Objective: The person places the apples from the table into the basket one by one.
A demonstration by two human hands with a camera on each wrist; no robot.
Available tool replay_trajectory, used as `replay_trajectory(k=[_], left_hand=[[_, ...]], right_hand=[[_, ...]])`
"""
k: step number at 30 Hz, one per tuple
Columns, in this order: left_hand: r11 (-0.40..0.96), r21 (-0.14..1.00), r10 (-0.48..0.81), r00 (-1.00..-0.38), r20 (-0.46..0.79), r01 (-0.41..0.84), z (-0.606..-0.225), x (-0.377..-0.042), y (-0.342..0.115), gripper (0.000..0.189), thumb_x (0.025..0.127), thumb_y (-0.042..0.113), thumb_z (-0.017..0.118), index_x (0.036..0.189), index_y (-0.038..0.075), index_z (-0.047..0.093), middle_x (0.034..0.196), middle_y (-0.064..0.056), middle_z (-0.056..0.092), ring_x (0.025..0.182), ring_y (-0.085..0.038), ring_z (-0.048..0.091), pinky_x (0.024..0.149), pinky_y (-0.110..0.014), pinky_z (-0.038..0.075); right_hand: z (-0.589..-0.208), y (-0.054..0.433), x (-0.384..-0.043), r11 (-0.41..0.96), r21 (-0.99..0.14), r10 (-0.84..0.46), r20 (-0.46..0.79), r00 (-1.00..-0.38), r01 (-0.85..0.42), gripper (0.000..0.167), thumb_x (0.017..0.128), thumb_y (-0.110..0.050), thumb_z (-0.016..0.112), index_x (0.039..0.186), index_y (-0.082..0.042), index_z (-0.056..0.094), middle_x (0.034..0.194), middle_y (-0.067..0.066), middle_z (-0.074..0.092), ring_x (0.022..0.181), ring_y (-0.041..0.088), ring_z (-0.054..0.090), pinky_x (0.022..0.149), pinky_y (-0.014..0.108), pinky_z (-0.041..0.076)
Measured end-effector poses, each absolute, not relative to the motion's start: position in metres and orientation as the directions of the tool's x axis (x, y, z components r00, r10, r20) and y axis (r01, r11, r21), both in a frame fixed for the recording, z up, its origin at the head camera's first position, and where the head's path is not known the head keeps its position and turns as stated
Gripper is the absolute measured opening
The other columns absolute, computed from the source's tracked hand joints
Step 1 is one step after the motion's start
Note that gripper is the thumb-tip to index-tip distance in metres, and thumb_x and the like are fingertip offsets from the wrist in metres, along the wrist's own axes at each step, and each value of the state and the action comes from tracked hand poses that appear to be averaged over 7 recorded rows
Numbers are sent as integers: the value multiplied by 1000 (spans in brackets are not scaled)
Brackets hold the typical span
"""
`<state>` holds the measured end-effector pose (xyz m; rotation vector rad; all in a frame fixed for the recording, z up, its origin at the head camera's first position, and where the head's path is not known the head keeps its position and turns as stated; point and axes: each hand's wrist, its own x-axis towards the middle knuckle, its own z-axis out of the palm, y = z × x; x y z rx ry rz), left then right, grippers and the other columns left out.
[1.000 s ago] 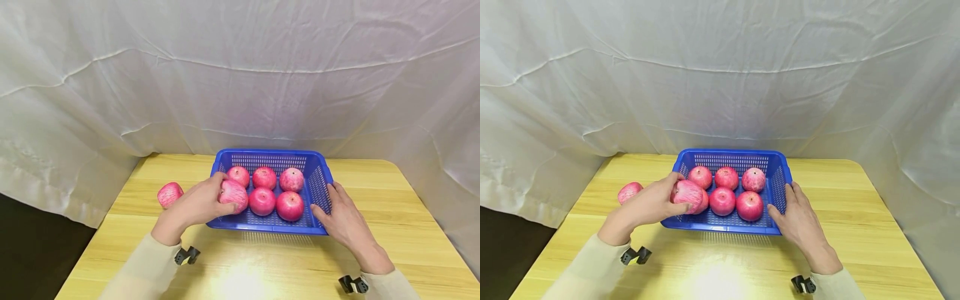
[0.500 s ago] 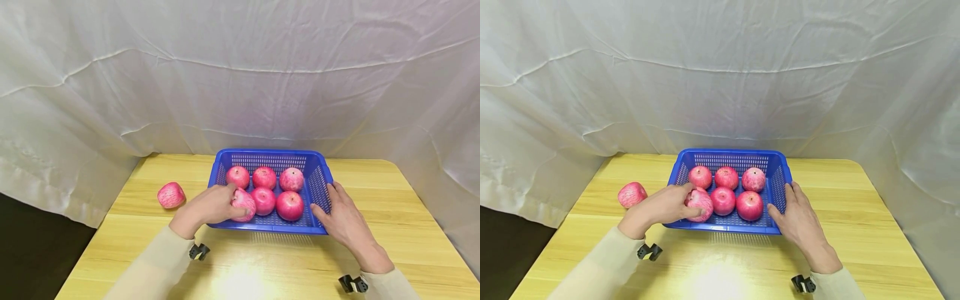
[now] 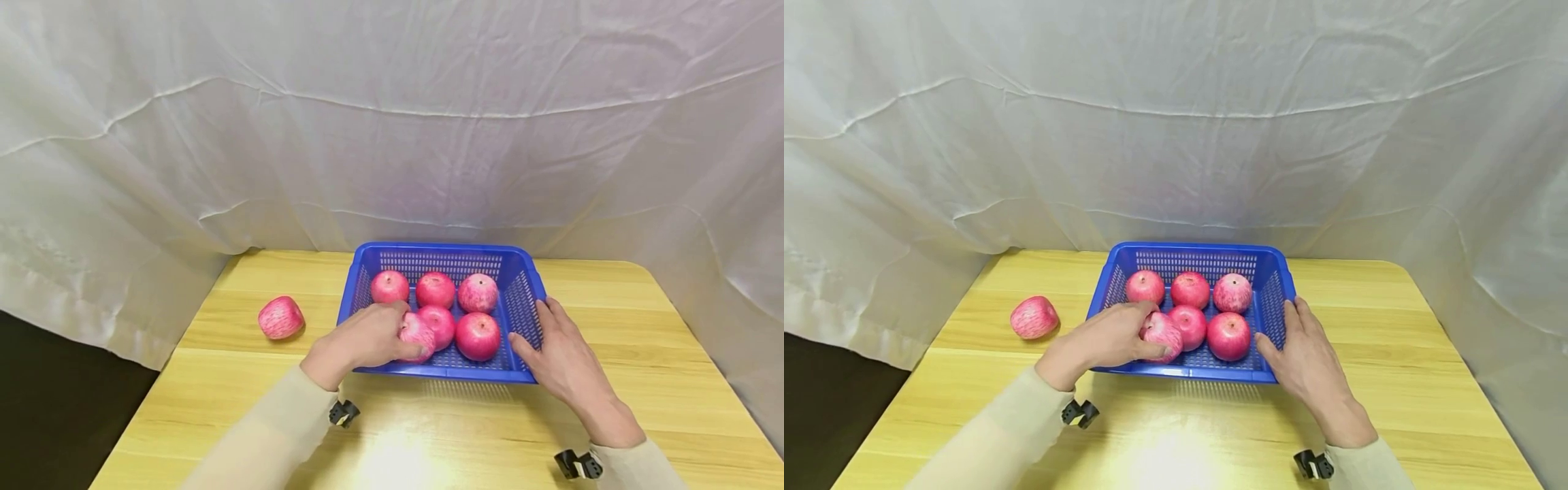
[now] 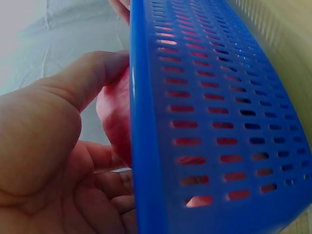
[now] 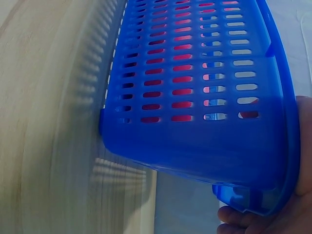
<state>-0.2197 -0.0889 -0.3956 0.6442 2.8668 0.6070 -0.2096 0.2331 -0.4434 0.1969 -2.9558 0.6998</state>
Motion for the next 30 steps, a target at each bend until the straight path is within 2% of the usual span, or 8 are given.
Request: replay_trajectory(k=[5,11,15,19,25,28,30], left_hand=[[793,400,505,-863,-11,459,-398,-221,-87,55,89,55,79,123,13,66,106,5,68,97,-14,65,94,-35,57],[783,373,533,-846,9,497,-398,-219,-89,48,90,47,79,122,14,66,111,1,67,107,-19,63,101,-39,54],[799,364,527,-849,-39,479,-395,-219,-89,57,91,41,78,139,13,64,133,-7,68,129,-29,60,116,-45,46],[811,372,526,-841,-126,452,-391,-218,-87,68,94,28,77,156,17,53,150,-12,59,145,-35,48,125,-49,37],[801,367,565,-800,-202,473,-384,-218,-89,72,96,15,67,164,18,41,156,-12,52,151,-31,40,129,-47,29],[788,379,582,-787,-204,485,-381,-219,-93,67,101,21,64,164,19,41,157,-10,53,151,-31,40,129,-48,29],[777,400,589,-786,-186,487,-381,-220,-95,65,102,28,67,162,20,45,153,-10,57,148,-32,44,127,-48,33]], right_hand=[[-444,234,-210,886,-439,-103,133,-986,-152,92,104,-51,58,160,13,24,166,38,21,148,61,30,116,76,30],[-444,233,-210,886,-438,-102,139,-985,-153,92,104,-51,59,160,14,26,166,38,22,147,61,31,116,76,30],[-444,233,-210,885,-438,-102,144,-984,-156,92,104,-51,59,160,14,26,166,38,23,147,61,31,116,76,30],[-445,233,-210,885,-438,-102,147,-984,-158,91,104,-49,59,159,14,27,165,39,24,146,61,31,116,76,30],[-445,232,-210,883,-440,-104,152,-983,-161,89,104,-46,61,159,14,27,165,38,24,146,61,32,116,76,31],[-444,232,-209,884,-439,-104,153,-983,-162,89,104,-46,61,159,14,27,165,39,24,146,61,31,116,76,30],[-444,232,-209,885,-436,-103,152,-983,-160,89,104,-47,60,159,15,27,165,39,23,146,62,31,116,76,30]])
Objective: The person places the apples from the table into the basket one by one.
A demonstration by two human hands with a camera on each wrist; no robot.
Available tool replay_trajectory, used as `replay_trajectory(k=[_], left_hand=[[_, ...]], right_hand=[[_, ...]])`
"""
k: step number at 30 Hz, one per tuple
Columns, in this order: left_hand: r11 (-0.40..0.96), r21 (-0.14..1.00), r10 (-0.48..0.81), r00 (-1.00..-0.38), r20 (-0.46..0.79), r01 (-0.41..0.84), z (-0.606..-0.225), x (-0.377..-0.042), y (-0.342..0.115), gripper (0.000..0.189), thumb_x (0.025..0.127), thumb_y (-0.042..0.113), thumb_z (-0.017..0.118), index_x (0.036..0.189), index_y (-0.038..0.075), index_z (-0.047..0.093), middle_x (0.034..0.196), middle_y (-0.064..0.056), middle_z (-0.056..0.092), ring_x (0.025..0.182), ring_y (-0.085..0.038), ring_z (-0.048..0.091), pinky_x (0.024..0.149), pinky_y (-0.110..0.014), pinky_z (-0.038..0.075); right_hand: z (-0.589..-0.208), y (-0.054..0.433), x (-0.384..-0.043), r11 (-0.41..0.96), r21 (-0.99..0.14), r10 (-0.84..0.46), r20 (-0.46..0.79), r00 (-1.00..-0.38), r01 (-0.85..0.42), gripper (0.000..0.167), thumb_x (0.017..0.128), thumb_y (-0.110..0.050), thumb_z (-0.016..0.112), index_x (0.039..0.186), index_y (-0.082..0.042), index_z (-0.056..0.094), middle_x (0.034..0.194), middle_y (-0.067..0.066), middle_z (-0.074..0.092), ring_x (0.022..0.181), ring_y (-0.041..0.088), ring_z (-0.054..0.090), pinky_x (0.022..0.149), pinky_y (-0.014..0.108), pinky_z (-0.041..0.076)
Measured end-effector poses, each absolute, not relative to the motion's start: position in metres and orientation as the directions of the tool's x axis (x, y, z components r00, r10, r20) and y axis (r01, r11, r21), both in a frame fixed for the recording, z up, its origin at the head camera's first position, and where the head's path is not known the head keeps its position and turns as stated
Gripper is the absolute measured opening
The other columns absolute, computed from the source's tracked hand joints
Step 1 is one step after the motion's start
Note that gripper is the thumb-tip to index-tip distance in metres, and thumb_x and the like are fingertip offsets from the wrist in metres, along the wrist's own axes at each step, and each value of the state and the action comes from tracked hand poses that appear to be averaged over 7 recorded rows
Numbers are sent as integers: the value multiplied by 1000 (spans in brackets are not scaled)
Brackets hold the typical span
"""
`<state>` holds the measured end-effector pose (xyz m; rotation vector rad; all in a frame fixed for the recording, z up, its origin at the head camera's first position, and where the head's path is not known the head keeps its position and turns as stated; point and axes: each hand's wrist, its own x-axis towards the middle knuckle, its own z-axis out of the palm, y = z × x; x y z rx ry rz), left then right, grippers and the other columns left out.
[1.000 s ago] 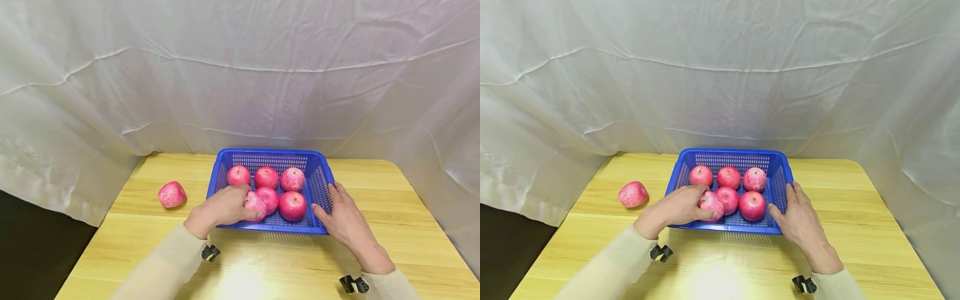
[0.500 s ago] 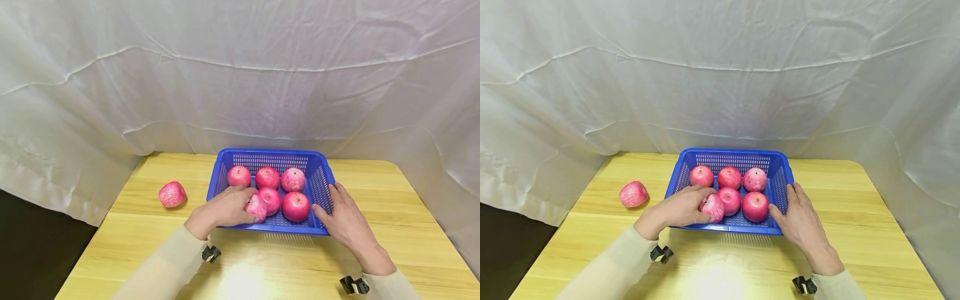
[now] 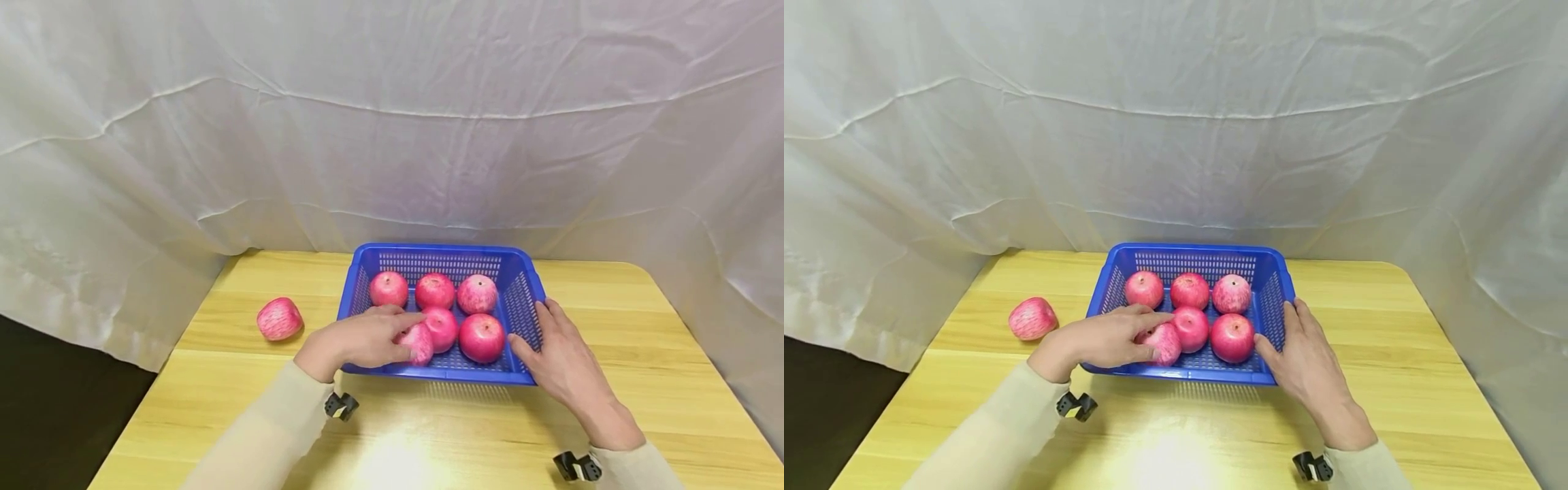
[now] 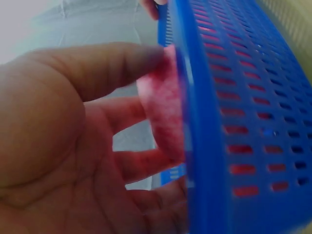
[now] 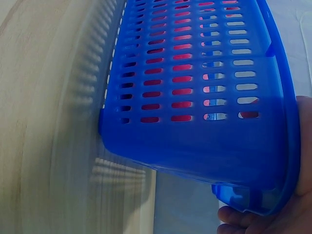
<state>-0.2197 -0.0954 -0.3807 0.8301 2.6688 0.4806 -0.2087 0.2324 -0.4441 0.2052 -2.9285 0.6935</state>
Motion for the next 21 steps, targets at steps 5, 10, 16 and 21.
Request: replay_trajectory(k=[5,10,16,21], left_hand=[[750,451,591,-796,-127,484,-384,-222,-99,59,100,32,72,155,19,55,145,-3,65,139,-26,55,122,-46,41],[751,469,565,-819,-94,464,-387,-222,-101,55,95,34,76,147,21,62,131,2,69,122,-19,62,112,-41,49],[770,452,521,-853,-39,450,-377,-217,-114,46,88,35,79,132,24,69,115,6,68,108,-16,60,95,-36,53],[821,402,469,-881,-70,405,-370,-213,-125,48,84,29,81,131,25,71,108,5,68,107,-17,56,87,-34,53]], right_hand=[[-443,232,-208,887,-433,-104,153,-983,-161,90,104,-49,59,159,15,27,165,39,23,146,62,31,116,76,30],[-443,232,-208,887,-432,-105,158,-982,-164,90,104,-48,60,158,15,28,165,39,24,146,62,32,116,76,31],[-444,231,-208,886,-433,-104,161,-982,-165,90,104,-49,60,159,15,28,165,39,24,146,61,32,116,76,31],[-444,232,-208,887,-431,-104,165,-981,-166,90,104,-48,60,159,15,27,165,39,24,147,61,31,116,76,30]])
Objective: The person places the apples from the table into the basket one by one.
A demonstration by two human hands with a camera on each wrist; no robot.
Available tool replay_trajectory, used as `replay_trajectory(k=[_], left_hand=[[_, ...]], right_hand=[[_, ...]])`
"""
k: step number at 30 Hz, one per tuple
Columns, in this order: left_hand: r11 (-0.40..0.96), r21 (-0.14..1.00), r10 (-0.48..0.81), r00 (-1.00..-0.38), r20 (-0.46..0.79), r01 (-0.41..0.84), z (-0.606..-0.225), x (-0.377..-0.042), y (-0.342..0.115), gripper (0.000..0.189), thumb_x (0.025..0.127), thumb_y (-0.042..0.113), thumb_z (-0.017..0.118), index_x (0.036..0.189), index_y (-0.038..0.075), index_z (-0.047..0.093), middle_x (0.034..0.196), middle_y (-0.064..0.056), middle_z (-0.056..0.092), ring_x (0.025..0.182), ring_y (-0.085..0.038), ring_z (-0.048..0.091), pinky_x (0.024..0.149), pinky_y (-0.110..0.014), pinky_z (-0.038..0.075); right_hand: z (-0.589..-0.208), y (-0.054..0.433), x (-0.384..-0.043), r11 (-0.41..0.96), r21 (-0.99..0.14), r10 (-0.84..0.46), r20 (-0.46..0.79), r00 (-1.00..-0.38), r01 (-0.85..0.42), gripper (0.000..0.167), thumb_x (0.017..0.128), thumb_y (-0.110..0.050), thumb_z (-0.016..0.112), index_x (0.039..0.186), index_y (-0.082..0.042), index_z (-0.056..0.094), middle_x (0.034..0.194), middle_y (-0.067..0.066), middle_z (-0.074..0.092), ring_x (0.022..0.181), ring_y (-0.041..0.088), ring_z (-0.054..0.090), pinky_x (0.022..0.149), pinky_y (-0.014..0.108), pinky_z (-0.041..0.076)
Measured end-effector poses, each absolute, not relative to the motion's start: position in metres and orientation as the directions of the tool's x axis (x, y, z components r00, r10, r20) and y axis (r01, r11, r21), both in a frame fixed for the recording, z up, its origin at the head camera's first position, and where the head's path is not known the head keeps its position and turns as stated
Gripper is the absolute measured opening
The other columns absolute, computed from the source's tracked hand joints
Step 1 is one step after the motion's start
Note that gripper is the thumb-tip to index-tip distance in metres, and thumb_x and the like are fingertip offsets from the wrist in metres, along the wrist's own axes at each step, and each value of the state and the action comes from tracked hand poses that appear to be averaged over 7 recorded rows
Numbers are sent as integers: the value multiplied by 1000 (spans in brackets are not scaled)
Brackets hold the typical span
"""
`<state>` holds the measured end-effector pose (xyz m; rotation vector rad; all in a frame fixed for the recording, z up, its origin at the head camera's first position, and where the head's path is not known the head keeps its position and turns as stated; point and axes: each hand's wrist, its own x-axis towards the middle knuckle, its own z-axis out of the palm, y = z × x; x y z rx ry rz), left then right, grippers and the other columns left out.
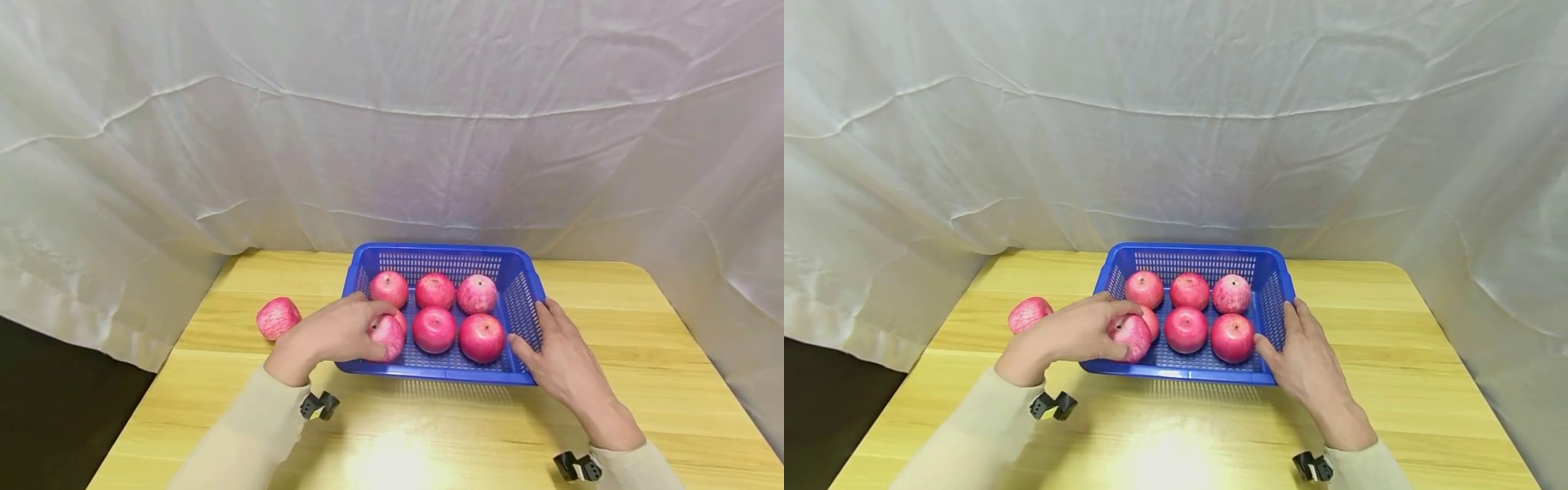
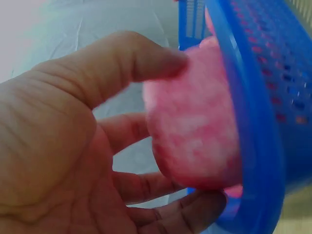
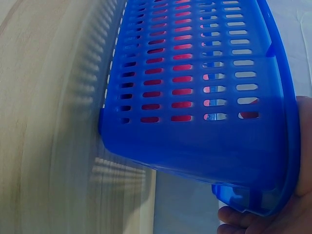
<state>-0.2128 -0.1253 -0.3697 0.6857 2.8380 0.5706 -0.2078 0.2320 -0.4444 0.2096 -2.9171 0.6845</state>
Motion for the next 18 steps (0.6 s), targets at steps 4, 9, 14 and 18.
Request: replay_trajectory(k=[4,9,14,18], left_hand=[[837,382,460,-882,-101,393,-366,-211,-128,54,83,25,83,136,23,71,107,2,68,105,-18,55,88,-35,52],[822,373,499,-860,-109,430,-363,-211,-123,54,87,27,82,140,21,69,126,-2,70,123,-23,58,104,-42,51],[816,400,504,-853,-137,418,-365,-215,-117,59,91,32,79,146,14,63,128,-2,69,121,-22,60,108,-43,51],[822,433,472,-868,-154,370,-372,-220,-110,63,91,38,80,144,9,60,109,-1,69,105,-19,63,101,-40,54]], right_hand=[[-444,232,-208,887,-431,-105,166,-980,-168,91,104,-49,60,159,15,27,165,39,24,147,61,31,116,76,30],[-444,233,-207,887,-431,-104,164,-981,-166,92,104,-51,59,159,15,27,165,39,24,147,61,30,116,76,30],[-443,232,-207,887,-432,-102,157,-982,-161,92,104,-52,58,159,15,27,165,39,23,148,61,30,116,76,30],[-443,232,-207,887,-433,-103,155,-983,-161,92,104,-52,58,159,15,27,165,39,23,147,61,30,116,76,29]])
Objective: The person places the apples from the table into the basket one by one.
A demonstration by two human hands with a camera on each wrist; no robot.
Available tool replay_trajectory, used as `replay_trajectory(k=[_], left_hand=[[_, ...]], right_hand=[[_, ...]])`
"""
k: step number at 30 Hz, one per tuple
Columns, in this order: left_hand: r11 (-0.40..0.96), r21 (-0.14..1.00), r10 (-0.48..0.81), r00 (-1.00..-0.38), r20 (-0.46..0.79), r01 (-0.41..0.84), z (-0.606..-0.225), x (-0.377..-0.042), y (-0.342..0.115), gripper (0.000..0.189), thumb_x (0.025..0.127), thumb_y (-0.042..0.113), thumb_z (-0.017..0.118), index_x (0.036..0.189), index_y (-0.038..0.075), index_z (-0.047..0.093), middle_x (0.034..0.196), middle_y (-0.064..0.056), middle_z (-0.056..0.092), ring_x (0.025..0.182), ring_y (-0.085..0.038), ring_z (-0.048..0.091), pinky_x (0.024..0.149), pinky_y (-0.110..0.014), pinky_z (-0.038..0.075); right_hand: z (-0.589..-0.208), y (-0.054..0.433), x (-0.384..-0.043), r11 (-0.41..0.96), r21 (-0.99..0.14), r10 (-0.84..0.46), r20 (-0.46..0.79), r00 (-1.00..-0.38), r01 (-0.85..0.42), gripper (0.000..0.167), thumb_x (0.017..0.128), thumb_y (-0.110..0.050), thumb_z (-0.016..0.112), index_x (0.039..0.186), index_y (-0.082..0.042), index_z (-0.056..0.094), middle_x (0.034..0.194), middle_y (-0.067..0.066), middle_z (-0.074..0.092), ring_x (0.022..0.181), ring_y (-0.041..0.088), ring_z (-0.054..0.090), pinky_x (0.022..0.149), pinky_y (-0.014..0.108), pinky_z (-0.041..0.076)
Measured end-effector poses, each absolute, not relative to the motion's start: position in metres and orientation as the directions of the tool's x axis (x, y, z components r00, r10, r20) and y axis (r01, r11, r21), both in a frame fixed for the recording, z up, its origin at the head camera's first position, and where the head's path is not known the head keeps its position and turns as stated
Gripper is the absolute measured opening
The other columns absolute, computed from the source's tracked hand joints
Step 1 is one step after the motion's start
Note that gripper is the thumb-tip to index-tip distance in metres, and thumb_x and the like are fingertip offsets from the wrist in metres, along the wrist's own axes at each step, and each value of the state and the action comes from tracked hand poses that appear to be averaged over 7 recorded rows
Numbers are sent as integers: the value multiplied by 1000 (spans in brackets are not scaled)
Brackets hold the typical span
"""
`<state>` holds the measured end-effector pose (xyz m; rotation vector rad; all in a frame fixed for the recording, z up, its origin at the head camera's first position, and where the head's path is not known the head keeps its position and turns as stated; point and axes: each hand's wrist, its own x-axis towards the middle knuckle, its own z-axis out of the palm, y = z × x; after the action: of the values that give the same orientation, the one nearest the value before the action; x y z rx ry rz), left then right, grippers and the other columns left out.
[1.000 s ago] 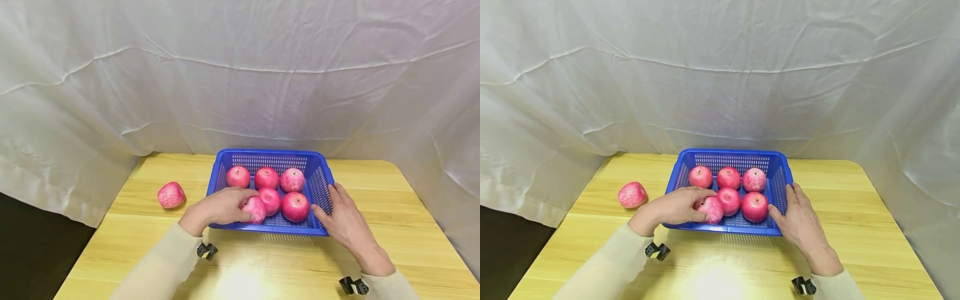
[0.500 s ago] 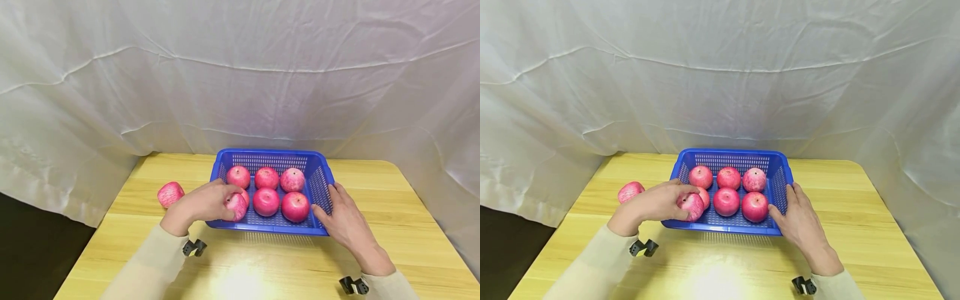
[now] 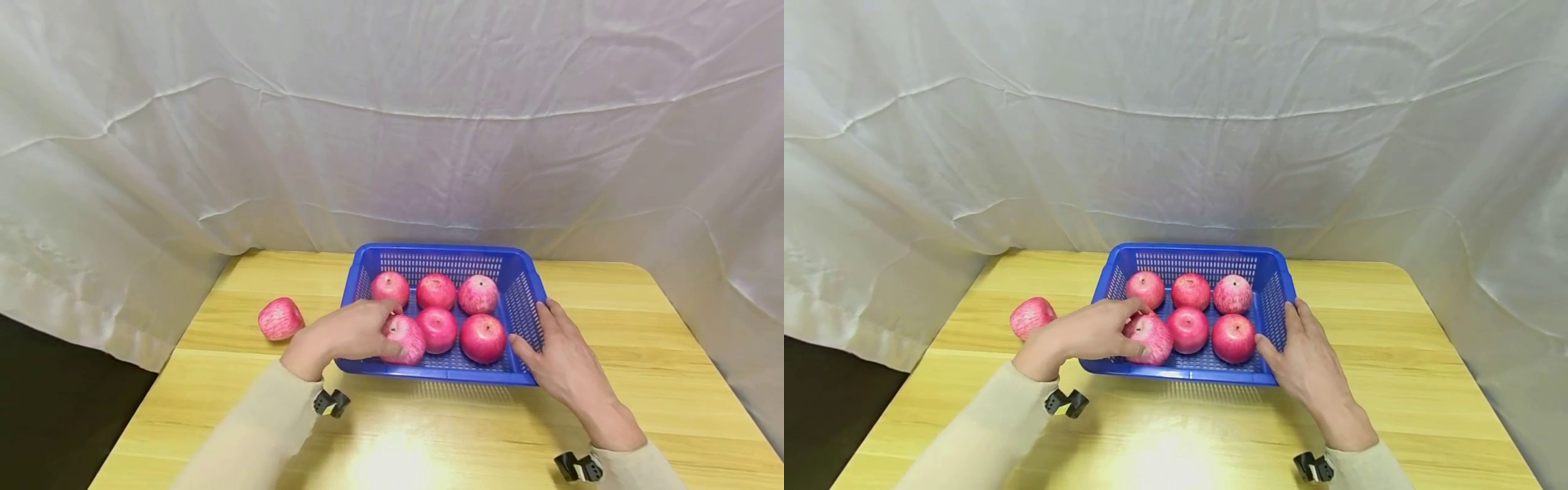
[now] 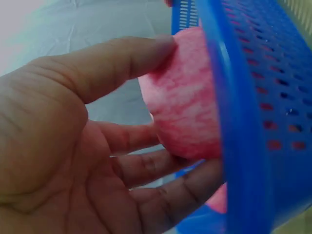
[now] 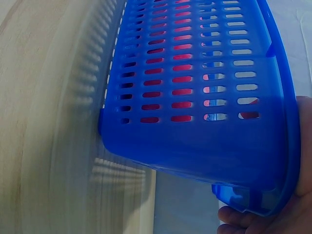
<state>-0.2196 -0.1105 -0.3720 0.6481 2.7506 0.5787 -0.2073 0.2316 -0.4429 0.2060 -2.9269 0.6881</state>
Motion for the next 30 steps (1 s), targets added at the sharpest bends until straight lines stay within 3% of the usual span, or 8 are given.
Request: replay_trajectory(k=[3,8,12,17,21,24,30], left_hand=[[807,448,486,-864,-135,384,-380,-222,-105,56,89,33,83,136,10,61,98,1,67,96,-17,62,93,-36,54],[778,431,541,-836,-93,457,-388,-224,-98,50,84,11,85,128,14,61,88,1,62,85,-15,59,80,-32,51],[777,393,563,-822,-87,492,-388,-224,-100,51,84,1,81,129,15,63,94,1,63,92,-15,58,86,-33,52],[789,407,545,-830,-118,460,-387,-224,-104,44,92,15,77,134,20,65,93,2,61,92,-15,57,84,-33,50],[786,441,521,-848,-98,433,-393,-225,-102,39,92,33,81,122,16,63,89,2,61,85,-15,59,81,-32,50],[794,439,502,-861,-84,420,-398,-226,-99,44,89,38,85,117,14,62,95,3,65,88,-14,61,86,-34,54],[808,393,502,-862,-69,439,-398,-226,-98,48,88,43,86,121,12,69,111,1,71,101,-16,64,99,-38,54]], right_hand=[[-443,231,-207,886,-434,-104,159,-982,-164,91,104,-50,59,159,15,27,164,39,24,147,61,31,116,76,30],[-444,232,-207,883,-436,-108,167,-980,-172,91,104,-50,58,159,15,27,165,39,24,147,61,31,117,76,30],[-444,232,-208,883,-439,-106,164,-981,-169,90,104,-50,57,159,14,26,165,39,23,147,61,31,117,75,30],[-444,232,-208,882,-442,-103,153,-983,-161,91,104,-50,57,160,14,25,166,38,23,148,61,30,117,75,30],[-444,232,-208,884,-440,-102,152,-983,-159,91,104,-50,57,160,14,25,166,38,23,148,61,30,117,76,30],[-444,231,-209,885,-436,-104,157,-982,-163,90,104,-50,57,160,14,25,165,38,23,147,61,31,117,75,30],[-444,231,-209,886,-435,-102,156,-982,-161,90,104,-48,58,159,15,26,165,39,24,146,61,32,117,76,30]])
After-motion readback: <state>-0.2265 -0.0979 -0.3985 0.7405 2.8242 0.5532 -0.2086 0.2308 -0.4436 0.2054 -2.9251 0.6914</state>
